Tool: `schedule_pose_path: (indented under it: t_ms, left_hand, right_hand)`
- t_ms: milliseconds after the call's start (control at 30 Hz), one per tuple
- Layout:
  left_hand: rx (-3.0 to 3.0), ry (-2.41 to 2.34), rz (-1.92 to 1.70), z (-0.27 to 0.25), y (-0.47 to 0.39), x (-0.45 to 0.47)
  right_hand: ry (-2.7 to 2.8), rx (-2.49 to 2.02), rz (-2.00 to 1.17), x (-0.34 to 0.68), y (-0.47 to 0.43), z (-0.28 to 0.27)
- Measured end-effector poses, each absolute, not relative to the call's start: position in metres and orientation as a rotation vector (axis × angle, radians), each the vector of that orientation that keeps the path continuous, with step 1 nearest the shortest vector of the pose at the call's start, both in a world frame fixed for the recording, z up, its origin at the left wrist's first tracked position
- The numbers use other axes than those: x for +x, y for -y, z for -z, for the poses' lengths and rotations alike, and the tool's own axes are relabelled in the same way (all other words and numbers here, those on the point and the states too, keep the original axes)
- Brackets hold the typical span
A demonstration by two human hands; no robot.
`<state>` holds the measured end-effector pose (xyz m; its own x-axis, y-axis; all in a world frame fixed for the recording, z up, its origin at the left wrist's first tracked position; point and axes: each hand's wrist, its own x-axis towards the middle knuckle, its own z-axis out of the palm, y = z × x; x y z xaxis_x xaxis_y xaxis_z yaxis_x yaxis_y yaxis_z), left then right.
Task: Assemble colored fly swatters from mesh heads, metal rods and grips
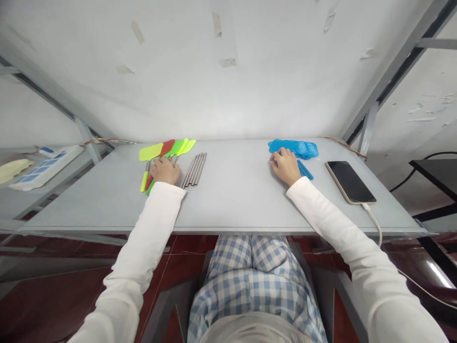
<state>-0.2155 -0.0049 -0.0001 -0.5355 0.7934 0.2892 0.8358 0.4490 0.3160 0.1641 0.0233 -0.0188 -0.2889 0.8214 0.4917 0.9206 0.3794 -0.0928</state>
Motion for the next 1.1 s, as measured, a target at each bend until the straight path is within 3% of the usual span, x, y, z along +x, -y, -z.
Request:
schedule_pose_path:
  t_ms: [333, 533, 633, 767, 900, 1000, 1100]
  left_hand:
    - [-1.592, 2.584, 0.217, -0.008, -0.01, -0.255]
    - [-1.747, 2.581, 0.192, -0.016, -0.008, -0.257]
    - [-1.745, 2.638, 0.469, -0.027, 0.003, -0.252]
    - [-1.977, 2.708, 1.263, -0.042, 0.025, -0.212]
    - [-2.279, 2.497, 1.953, -0.046, 0.042, -0.141]
    - [-2.658, 2.266, 2.119, -0.035, 0.044, -0.09]
    - [-2.918, 2.132, 2.116, -0.016, 0.036, -0.052]
  right_hand:
    - [2.16, -1.476, 0.184, 0.161, -0.024, 0.019]
    - [2.159, -1.471, 0.078, 0.16, -0.025, 0.02]
    - [2.138, -1.443, 0.071, 0.159, -0.023, 0.017]
    - [2.091, -1.341, -0.05, 0.152, -0.015, 0.012]
    - [1.863, -1.168, -0.522, 0.133, -0.005, 0.009]
    - [1.52, -1.023, -0.973, 0.118, -0.006, 0.007]
    - [1.199, -0.983, -1.226, 0.111, -0.014, 0.003]
